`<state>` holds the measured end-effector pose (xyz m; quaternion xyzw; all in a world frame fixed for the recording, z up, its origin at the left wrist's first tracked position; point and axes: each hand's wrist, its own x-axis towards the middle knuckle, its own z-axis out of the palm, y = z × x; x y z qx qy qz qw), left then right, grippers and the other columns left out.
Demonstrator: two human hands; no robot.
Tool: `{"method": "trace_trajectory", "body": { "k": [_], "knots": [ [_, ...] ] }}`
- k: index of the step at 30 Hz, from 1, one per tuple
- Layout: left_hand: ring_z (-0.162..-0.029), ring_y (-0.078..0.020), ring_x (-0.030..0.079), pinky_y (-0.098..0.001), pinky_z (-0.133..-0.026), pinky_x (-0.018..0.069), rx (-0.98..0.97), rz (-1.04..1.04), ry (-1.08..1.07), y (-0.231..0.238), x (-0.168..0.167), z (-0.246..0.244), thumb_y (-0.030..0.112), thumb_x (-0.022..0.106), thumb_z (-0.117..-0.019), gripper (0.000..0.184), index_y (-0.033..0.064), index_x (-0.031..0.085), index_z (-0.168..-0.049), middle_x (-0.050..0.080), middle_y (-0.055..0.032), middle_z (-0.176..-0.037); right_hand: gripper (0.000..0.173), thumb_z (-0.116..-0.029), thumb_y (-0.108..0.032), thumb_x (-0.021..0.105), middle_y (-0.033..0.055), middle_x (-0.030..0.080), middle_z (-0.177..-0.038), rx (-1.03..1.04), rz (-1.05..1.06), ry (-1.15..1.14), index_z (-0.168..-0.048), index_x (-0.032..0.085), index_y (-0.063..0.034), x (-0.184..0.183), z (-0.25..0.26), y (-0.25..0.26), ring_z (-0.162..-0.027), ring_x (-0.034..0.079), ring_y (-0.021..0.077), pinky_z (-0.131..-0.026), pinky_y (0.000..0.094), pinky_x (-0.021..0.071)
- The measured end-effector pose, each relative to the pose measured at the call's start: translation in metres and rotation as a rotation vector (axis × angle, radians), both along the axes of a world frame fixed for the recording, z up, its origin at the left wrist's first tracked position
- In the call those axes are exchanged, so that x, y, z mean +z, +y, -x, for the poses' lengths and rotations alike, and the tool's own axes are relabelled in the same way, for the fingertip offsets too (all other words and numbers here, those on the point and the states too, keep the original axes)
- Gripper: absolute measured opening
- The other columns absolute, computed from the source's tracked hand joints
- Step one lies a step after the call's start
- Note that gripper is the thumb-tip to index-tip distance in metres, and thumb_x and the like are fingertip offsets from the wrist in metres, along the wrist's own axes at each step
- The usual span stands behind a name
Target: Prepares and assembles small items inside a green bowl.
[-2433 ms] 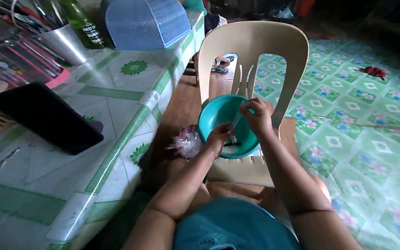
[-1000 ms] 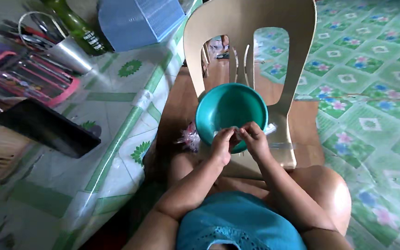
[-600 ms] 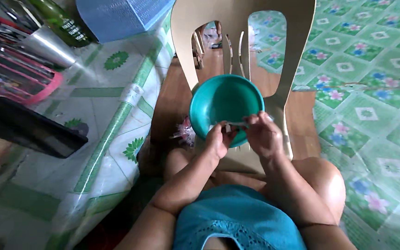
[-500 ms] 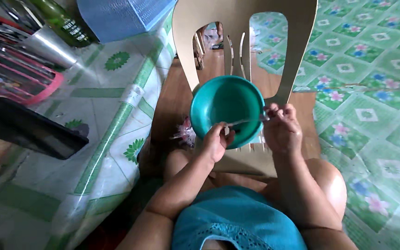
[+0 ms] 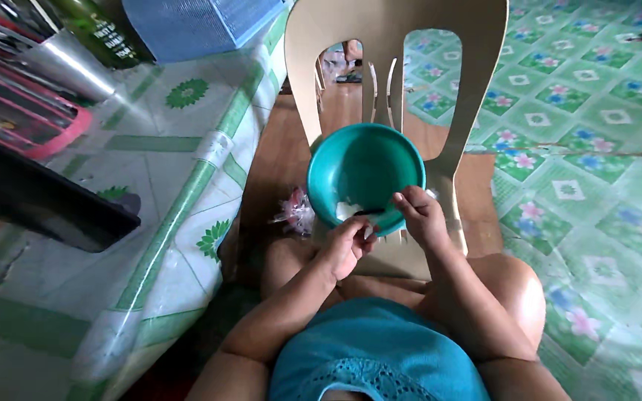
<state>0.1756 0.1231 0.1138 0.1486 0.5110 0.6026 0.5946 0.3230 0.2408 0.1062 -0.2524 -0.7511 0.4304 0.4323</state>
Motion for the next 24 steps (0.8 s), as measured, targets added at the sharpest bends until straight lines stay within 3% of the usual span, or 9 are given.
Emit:
{"method": "trace_trajectory", "body": {
  "k": [3, 6, 10, 12, 15, 17, 20, 22, 24],
  "knots": [
    [-0.079, -0.0129, 0.067, -0.0268, -0.077, 0.0586, 0.023, -0.067, -0.043, -0.008, -0.004, 0.012, 0.005, 0.051, -0.1051, 0.012, 0.001, 0.06, -0.113, 0.067, -0.0071, -0.094, 0.053, -0.107, -0.033, 0.045, 0.0131, 0.063, -0.074, -0.122, -0.362, -0.212, -0.069, 0.064, -0.0011, -0.001, 0.005, 0.002, -0.08, 0.063, 0.0307, -0.079, 0.0511, 0.0499],
    [-0.07, -0.0112, 0.065, -0.0249, -0.072, 0.058, 0.089, -0.074, -0.057, -0.017, -0.008, 0.025, 0.0, 0.055, -0.1021, 0.01, 0.001, 0.065, -0.103, 0.067, -0.0055, -0.082, 0.05, -0.1078, -0.033, 0.048, 0.0207, 0.07, -0.082, -0.242, -0.488, -0.319, -0.082, 0.07, 0.0048, 0.019, 0.001, 0.013, -0.087, 0.069, 0.0397, -0.084, 0.0594, 0.0516],
    [-0.073, -0.0115, 0.066, -0.0258, -0.075, 0.0583, 0.136, -0.159, -0.036, -0.03, -0.008, 0.044, -0.002, 0.052, -0.1019, 0.017, 0.0036, 0.067, -0.098, 0.068, -0.0052, -0.086, 0.05, -0.1096, -0.031, 0.046, 0.0241, 0.07, -0.087, -0.37, -0.484, -0.419, -0.085, 0.067, 0.0076, 0.056, -0.003, 0.038, -0.093, 0.069, 0.0415, -0.09, 0.0604, 0.0489],
    [-0.075, -0.01, 0.066, -0.0263, -0.077, 0.0581, 0.193, -0.244, 0.015, -0.031, -0.008, 0.057, 0.001, 0.05, -0.1032, 0.017, 0.0067, 0.066, -0.1, 0.068, -0.0019, -0.086, 0.05, -0.1099, -0.034, 0.041, 0.0219, 0.069, -0.096, -0.193, -0.327, -0.449, -0.092, 0.067, 0.0053, 0.07, -0.004, 0.038, -0.099, 0.066, 0.0364, -0.092, 0.0578, 0.0487],
    [-0.08, -0.004, 0.064, -0.0222, -0.081, 0.0559, 0.392, -0.385, 0.106, -0.027, -0.01, 0.092, 0.013, 0.052, -0.1054, 0.014, 0.0143, 0.066, -0.101, 0.066, 0.0059, -0.087, 0.061, -0.1077, -0.049, 0.037, 0.0192, 0.065, -0.126, -0.048, -0.201, -0.349, -0.124, 0.065, 0.002, 0.071, -0.025, 0.049, -0.119, 0.063, 0.0254, -0.105, 0.0464, 0.05],
    [-0.083, -0.0038, 0.063, -0.0214, -0.084, 0.0555, 0.593, -0.381, 0.102, -0.021, -0.016, 0.118, 0.014, 0.053, -0.1062, 0.008, 0.0145, 0.061, -0.108, 0.064, 0.0062, -0.092, 0.051, -0.1083, -0.04, 0.042, 0.0177, 0.064, -0.125, -0.148, -0.094, -0.317, -0.127, 0.062, 0.0025, 0.061, -0.045, 0.057, -0.113, 0.064, 0.0202, -0.102, 0.0409, 0.0522],
    [-0.087, -0.0081, 0.061, -0.0248, -0.087, 0.0532, 0.812, -0.266, 0.086, -0.009, -0.044, 0.153, 0.011, 0.054, -0.1058, 0.014, 0.0086, 0.058, -0.119, 0.061, 0.0011, -0.098, 0.032, -0.1068, -0.024, 0.053, 0.0222, 0.07, -0.112, -0.311, 0.055, -0.654, -0.117, 0.068, 0.0022, 0.045, -0.066, 0.059, -0.104, 0.068, 0.0348, -0.094, 0.0606, 0.0515],
    [-0.094, -0.011, 0.062, -0.0277, -0.09, 0.0525, 0.846, -0.157, 0.127, -0.001, -0.072, 0.173, 0.013, 0.058, -0.1046, 0.022, 0.0066, 0.058, -0.126, 0.061, -0.0019, -0.107, 0.026, -0.1039, -0.018, 0.057, 0.0229, 0.07, -0.113, -0.205, 0.008, -0.903, -0.111, 0.073, 0.0012, 0.02, -0.07, 0.055, -0.109, 0.067, 0.0411, -0.095, 0.0672, 0.0504],
    [-0.113, -0.0192, 0.062, -0.0378, -0.098, 0.0535, 0.796, -0.042, 0.213, 0.004, -0.102, 0.187, 0.025, 0.06, -0.1044, 0.043, 0.0072, 0.05, -0.143, 0.061, -0.0092, -0.129, 0.019, -0.0991, -0.016, 0.064, 0.0181, 0.071, -0.116, -0.093, -0.135, -0.962, -0.107, 0.077, -0.0036, -0.021, -0.069, 0.05, -0.115, 0.065, 0.0393, -0.098, 0.0655, 0.0497]
  ]
}}
